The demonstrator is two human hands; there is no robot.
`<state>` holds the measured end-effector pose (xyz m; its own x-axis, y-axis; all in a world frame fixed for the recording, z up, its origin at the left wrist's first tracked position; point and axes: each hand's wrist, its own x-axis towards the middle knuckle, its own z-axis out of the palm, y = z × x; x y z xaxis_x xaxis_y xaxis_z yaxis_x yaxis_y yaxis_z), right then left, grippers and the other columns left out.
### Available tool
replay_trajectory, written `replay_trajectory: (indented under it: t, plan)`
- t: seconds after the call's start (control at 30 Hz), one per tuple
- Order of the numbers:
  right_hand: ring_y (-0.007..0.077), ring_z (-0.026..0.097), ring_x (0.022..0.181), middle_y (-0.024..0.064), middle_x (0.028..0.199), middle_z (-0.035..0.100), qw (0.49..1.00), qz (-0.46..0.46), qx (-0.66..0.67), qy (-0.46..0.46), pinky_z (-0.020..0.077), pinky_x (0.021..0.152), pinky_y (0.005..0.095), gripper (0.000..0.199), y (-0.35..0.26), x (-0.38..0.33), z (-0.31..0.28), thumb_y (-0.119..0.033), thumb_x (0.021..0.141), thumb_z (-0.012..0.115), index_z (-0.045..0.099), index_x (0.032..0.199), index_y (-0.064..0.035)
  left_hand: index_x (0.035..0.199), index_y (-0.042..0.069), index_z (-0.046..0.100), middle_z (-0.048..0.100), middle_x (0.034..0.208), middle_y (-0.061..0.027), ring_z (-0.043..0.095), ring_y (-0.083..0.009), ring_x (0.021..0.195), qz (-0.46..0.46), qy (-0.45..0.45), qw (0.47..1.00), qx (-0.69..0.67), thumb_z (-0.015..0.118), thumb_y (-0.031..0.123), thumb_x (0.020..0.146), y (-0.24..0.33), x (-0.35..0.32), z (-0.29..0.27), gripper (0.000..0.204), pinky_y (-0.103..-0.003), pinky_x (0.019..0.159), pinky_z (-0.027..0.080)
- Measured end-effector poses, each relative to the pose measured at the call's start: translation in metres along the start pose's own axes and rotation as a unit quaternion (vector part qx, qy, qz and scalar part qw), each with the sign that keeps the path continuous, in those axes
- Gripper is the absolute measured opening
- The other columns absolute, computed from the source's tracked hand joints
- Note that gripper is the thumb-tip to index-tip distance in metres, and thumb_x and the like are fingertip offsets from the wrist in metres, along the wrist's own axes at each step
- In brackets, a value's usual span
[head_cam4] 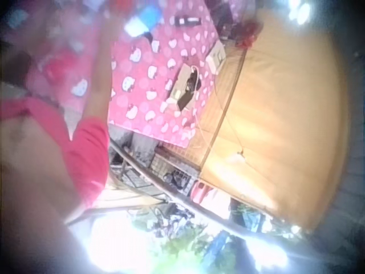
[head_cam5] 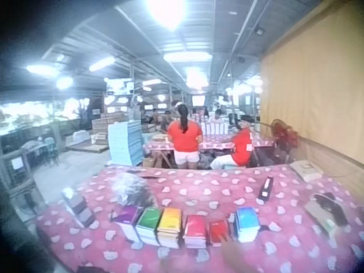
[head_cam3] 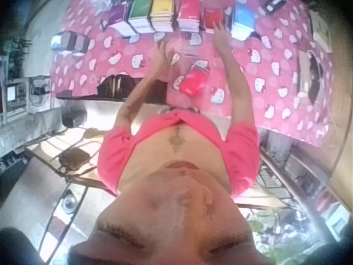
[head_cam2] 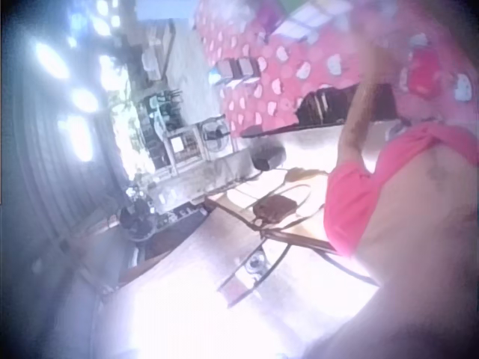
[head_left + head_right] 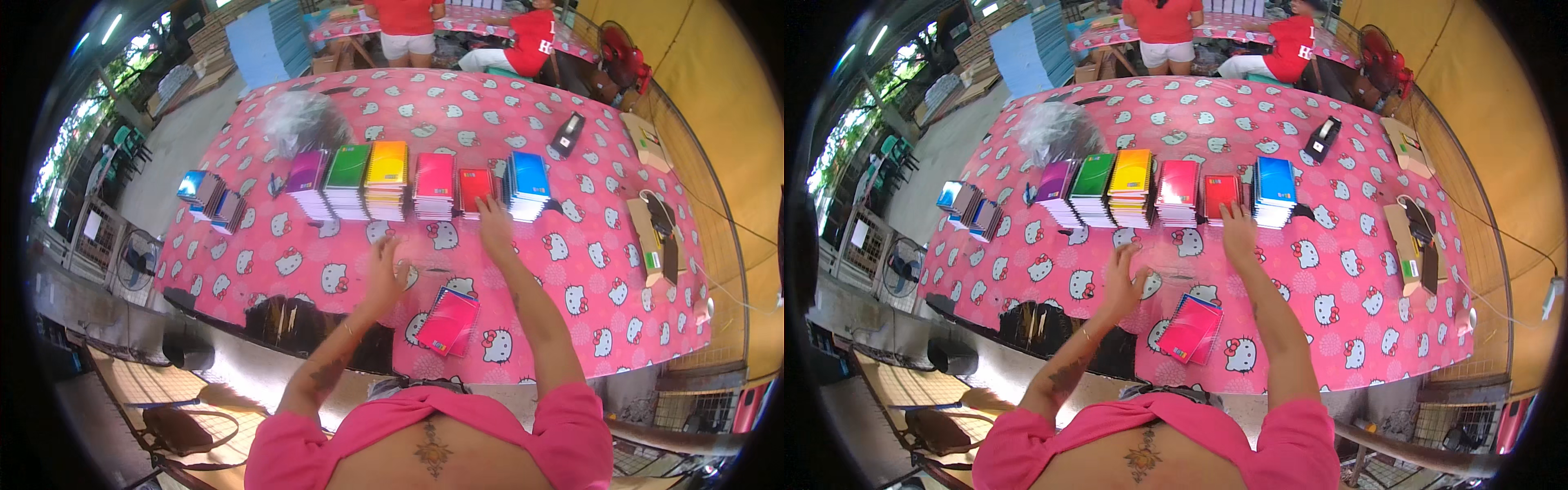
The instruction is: The person sorts colored spiral notebooks on a table. They pick up individual notebooks of various colors and place them onto separate stacks based on the cover color.
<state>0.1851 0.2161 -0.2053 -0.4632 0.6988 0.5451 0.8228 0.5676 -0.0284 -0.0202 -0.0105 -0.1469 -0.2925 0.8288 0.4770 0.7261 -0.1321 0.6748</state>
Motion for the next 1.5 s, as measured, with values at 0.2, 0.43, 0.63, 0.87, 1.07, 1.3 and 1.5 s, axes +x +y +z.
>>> replay_trajectory:
  t: [0.2, 0.43, 0.63, 0.87, 1.07, 1.3, 1.5]
  plan:
    - [0.0334, 0.060, 0.109, 0.0135, 0.114, 0.065, 0.957, 0.081, 0.266, 0.085, 0.0490, 0.092, 0.0416, 0.033, -0.019, -0.008, -0.083, -0.005, 0.091, 0.058, 0.063, 0.123, -0.0093, 0.134, 0.006, 0.050, 0.054, 0.130, -0.0201, 0.047, -0.0382, 0.125, 0.126, 0.046, 0.959, 0.248, 0.065, 0.014, 0.087, -0.051, 0.114, -0.033, 0.050, -0.048, 0.101, 0.041]
    - [0.0340, 0.061, 0.104, 0.0117, 0.111, 0.065, 0.903, 0.044, 0.425, -0.033, 0.0480, 0.091, 0.0442, 0.036, -0.063, -0.162, -0.143, -0.011, 0.085, 0.067, 0.064, 0.121, -0.0101, 0.117, 0.006, 0.062, 0.066, 0.110, -0.0113, 0.063, -0.0319, 0.101, 0.212, -0.009, 0.935, 0.283, 0.058, 0.006, 0.088, -0.064, 0.138, -0.035, 0.029, -0.046, 0.093, 0.047]
    - [0.0311, 0.052, 0.122, 0.0138, 0.125, 0.058, 0.924, 0.008, 0.377, -0.060, 0.0389, 0.104, 0.0427, 0.038, -0.088, -0.210, -0.156, -0.022, 0.087, 0.070, 0.063, 0.122, -0.0094, 0.113, 0.003, 0.061, 0.065, 0.111, -0.0177, 0.063, -0.0369, 0.099, 0.259, 0.017, 0.963, 0.068, 0.056, -0.009, 0.081, 0.028, 0.015, -0.020, 0.035, -0.044, 0.081, 0.053]
    - [0.0309, 0.050, 0.121, 0.0175, 0.121, 0.059, 0.824, 0.220, 0.522, 0.010, 0.0388, 0.104, 0.0404, 0.034, -0.067, -0.103, -0.131, -0.023, 0.098, 0.057, 0.058, 0.125, -0.0024, 0.113, 0.004, 0.060, 0.061, 0.120, -0.0177, 0.053, -0.0389, 0.120, 0.178, -0.222, 0.958, 0.042, 0.060, 0.009, 0.089, 0.012, -0.097, 0.010, 0.024, -0.049, 0.102, 0.043]
    - [0.0304, 0.059, 0.110, 0.0168, 0.118, 0.061, 0.903, 0.006, 0.430, 0.015, 0.0439, 0.096, 0.0414, 0.041, -0.125, 0.069, -0.061, -0.027, 0.090, 0.066, 0.061, 0.123, -0.0047, 0.135, 0.000, 0.047, 0.053, 0.131, -0.0220, 0.050, -0.0417, 0.120, 0.108, 0.089, 0.951, 0.275, 0.064, 0.014, 0.086, -0.054, 0.118, -0.064, 0.055, -0.050, 0.104, 0.039]
    - [0.0237, 0.061, 0.106, 0.0135, 0.120, 0.061, 0.559, 0.366, 0.698, -0.258, 0.0513, 0.087, 0.0375, 0.059, -0.230, 0.118, -0.060, -0.021, 0.088, 0.067, 0.044, 0.139, -0.0024, 0.126, 0.007, 0.058, 0.060, 0.126, -0.0127, 0.056, -0.0309, 0.118, 0.111, -0.041, 0.943, 0.312, 0.067, 0.022, 0.087, -0.104, 0.106, -0.096, 0.042, -0.052, 0.104, 0.039]
    - [0.0219, 0.062, 0.103, 0.0156, 0.123, 0.058, 0.630, 0.299, 0.716, 0.028, 0.0533, 0.087, 0.0335, 0.061, -0.138, 0.082, -0.043, 0.002, 0.086, 0.062, 0.037, 0.142, -0.0030, 0.125, 0.007, 0.059, 0.062, 0.126, -0.0150, 0.056, -0.0318, 0.122, 0.254, -0.049, 0.952, 0.163, 0.061, 0.013, 0.088, -0.051, 0.122, -0.084, 0.037, -0.050, 0.104, 0.041]
